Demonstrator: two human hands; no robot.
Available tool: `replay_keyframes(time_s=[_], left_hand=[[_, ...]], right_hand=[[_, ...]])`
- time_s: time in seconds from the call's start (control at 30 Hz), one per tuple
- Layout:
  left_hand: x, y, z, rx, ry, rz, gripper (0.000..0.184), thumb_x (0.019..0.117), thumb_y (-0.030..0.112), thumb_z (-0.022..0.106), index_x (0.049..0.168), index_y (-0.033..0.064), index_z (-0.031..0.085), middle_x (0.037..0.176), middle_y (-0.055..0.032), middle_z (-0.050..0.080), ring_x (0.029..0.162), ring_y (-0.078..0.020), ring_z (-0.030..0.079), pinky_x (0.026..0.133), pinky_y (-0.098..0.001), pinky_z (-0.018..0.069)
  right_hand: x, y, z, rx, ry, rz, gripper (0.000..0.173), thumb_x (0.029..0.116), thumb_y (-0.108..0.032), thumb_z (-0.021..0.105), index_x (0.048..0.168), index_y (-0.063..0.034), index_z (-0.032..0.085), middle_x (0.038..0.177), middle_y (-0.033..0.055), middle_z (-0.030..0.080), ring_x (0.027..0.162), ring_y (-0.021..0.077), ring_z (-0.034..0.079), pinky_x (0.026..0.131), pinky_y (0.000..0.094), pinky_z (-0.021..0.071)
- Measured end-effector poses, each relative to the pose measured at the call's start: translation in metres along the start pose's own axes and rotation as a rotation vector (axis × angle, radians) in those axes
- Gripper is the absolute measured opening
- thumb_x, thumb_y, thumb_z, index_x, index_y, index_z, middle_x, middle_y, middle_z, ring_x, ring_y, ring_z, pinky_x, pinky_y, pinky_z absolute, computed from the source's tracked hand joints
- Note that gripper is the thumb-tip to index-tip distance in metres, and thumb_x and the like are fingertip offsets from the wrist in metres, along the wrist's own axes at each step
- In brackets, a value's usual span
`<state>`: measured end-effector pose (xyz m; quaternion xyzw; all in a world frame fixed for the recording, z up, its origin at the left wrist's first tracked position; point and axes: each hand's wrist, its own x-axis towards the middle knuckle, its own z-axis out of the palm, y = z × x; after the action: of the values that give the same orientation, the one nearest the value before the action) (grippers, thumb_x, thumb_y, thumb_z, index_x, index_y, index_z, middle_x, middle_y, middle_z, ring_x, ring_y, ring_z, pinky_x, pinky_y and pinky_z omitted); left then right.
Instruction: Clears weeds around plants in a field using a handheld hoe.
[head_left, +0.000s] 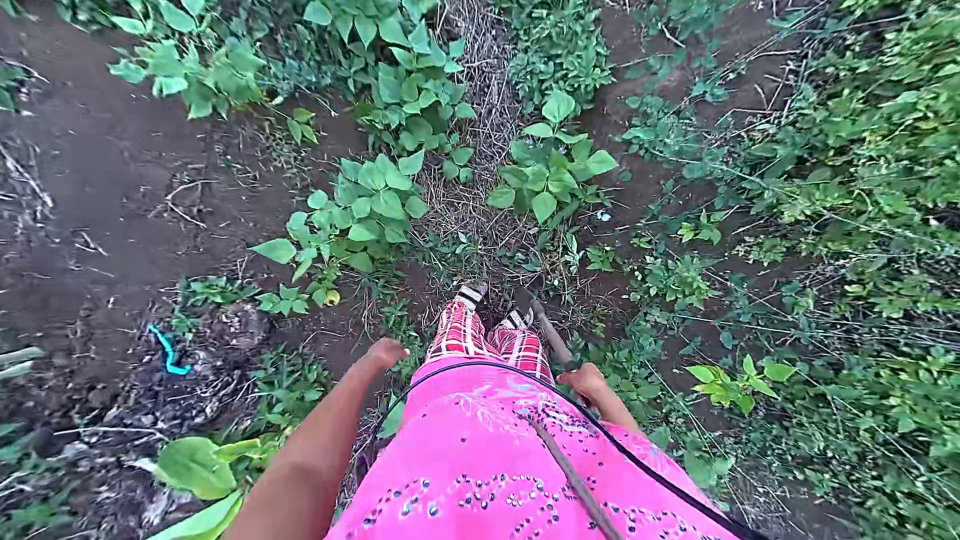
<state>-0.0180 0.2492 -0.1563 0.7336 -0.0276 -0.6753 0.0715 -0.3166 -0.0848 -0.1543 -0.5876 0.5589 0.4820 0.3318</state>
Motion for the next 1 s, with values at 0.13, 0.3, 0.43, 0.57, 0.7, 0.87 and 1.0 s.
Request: replay_keyframes(time_s=[0.13,0.3,0.43,0.57,0.7,0.87,1.0], left_hand=[[0.02,0.014,0.008,0.023,0.077,0.064,0.037,0.1089,0.023,0.05,0.13,-0.0043,0.064,0.131,-0.0289,0.063,0.127,-0.0431,0.058,0.109,-0.061,0.0417],[0.039,0.025,0.027,-0.259,0.248,0.068,0.033,0.1081,0.019,0.05,0.13,-0.0019,0.064,0.126,-0.0272,0.066,0.118,-0.0412,0.065,0.104,-0.0592,0.0477],[0.04,0.015,0.065,-0.443,0.334,0.037,0.032,0.108,0.015,0.051,0.131,-0.0045,0.062,0.13,-0.0279,0.064,0.12,-0.0404,0.064,0.106,-0.0562,0.0485],[0.032,-0.002,0.128,-0.457,0.333,-0.049,0.033,0.1075,0.017,0.051,0.131,-0.003,0.063,0.129,-0.0274,0.065,0.118,-0.0408,0.065,0.104,-0.0577,0.0496],[0.01,-0.004,0.185,-0.388,0.214,-0.064,0.033,0.1064,0.017,0.054,0.13,-0.0049,0.063,0.127,-0.0289,0.064,0.116,-0.0417,0.065,0.101,-0.0582,0.0504],[-0.015,0.015,0.188,-0.325,0.218,-0.013,0.033,0.1057,0.014,0.055,0.131,-0.0053,0.062,0.129,-0.028,0.064,0.119,-0.0399,0.064,0.104,-0.0555,0.0484],[-0.032,0.028,0.174,-0.183,0.322,0.019,0.036,0.0925,0.004,0.07,0.128,-0.0004,0.066,0.117,-0.0258,0.069,0.113,-0.0412,0.066,0.099,-0.0602,0.0494]], right_hand=[[0.005,0.053,0.017,0.015,0.036,0.081,0.046,0.0928,-0.025,0.074,0.124,0.0074,0.062,0.118,0.028,0.067,0.11,0.041,0.067,0.096,0.0595,0.0517],[0.004,0.084,0.016,0.171,0.024,0.211,0.035,0.0946,-0.011,0.071,0.123,0.0072,0.061,0.105,0.0215,0.066,0.083,0.027,0.065,0.078,0.0452,0.0544],[0.007,0.101,0.015,0.303,0.012,0.231,0.03,0.0979,-0.009,0.066,0.122,0.0063,0.058,0.094,0.0155,0.062,0.07,0.0192,0.059,0.067,0.0373,0.0522],[0.037,0.152,0.021,0.244,0.033,0.124,0.035,0.0956,-0.016,0.073,0.12,0.0054,0.061,0.094,0.0163,0.064,0.07,0.0205,0.061,0.068,0.0394,0.0542],[0.04,0.161,0.003,0.056,-0.002,0.053,0.034,0.0962,-0.02,0.071,0.119,0.0042,0.063,0.098,0.0178,0.067,0.077,0.0244,0.064,0.076,0.0446,0.054],[0.043,0.138,-0.016,-0.072,-0.014,0.017,0.036,0.0952,-0.018,0.07,0.122,0.0046,0.062,0.11,0.0209,0.066,0.089,0.0276,0.067,0.081,0.0459,0.055],[0.041,0.124,-0.017,-0.204,0.019,-0.017,0.04,0.0955,-0.027,0.069,0.121,0.0032,0.065,0.118,0.0214,0.068,0.106,0.0315,0.069,0.092,0.0509,0.0541]])
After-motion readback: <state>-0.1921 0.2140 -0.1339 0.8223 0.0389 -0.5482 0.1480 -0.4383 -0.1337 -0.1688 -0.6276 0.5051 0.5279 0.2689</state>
